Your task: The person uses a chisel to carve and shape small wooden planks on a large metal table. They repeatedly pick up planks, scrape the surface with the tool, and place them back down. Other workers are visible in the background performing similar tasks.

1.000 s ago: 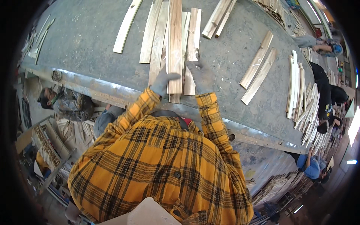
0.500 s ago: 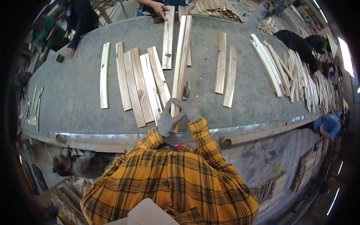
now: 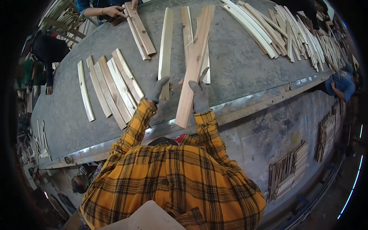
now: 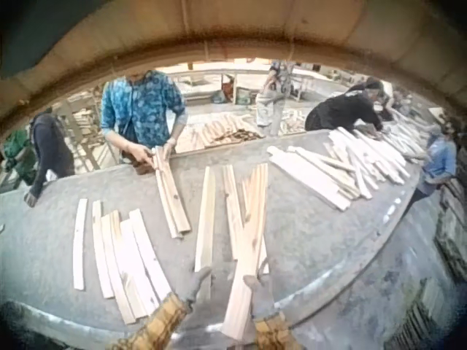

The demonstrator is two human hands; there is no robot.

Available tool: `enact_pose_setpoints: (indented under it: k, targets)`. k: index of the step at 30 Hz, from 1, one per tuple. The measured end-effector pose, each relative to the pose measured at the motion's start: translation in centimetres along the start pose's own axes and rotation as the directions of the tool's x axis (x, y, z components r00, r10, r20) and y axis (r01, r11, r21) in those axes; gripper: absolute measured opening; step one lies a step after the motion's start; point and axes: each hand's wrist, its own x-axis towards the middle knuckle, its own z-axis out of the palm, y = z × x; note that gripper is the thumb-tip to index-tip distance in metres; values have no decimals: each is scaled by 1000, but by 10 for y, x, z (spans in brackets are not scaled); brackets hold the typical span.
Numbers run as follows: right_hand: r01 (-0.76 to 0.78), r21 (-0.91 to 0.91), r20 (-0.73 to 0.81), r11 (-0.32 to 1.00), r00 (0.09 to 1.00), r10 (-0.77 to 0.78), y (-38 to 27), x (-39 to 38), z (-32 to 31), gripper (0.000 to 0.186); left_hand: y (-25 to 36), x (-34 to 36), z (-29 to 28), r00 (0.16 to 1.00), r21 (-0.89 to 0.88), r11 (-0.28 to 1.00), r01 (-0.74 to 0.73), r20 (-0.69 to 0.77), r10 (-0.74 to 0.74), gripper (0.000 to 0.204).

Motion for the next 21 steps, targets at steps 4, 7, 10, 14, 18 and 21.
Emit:
enact_pose_setpoints:
  k: [4,7,10,14,18,21]
  targets:
    - [59,-95,-140,994,988,-72,-4,14,8,28,-3,33,8,787,643,638,-423,-89,611,62]
    - [74,-43,-244,996,966,-83,22,25,7,31,5,-20,19,946,247,933,-260,260,195,81]
    - [75,-160,-246,984,963,-113,52,25,27,31,15,-83,20,926,239,967,-89,379,-8,78]
    - [-90,-306,-129,948,990,52,94,-7,63,44,6,-120,-36,963,219,961,171,168,-210,82]
    - [-51,-762,-25,645,998,50,84,-36,66,55,-1,-146,-68,966,315,938,146,158,-204,90]
    - [33,-779,-61,626,990,-128,61,-60,37,50,-37,-141,-104,943,250,961,118,274,-187,90]
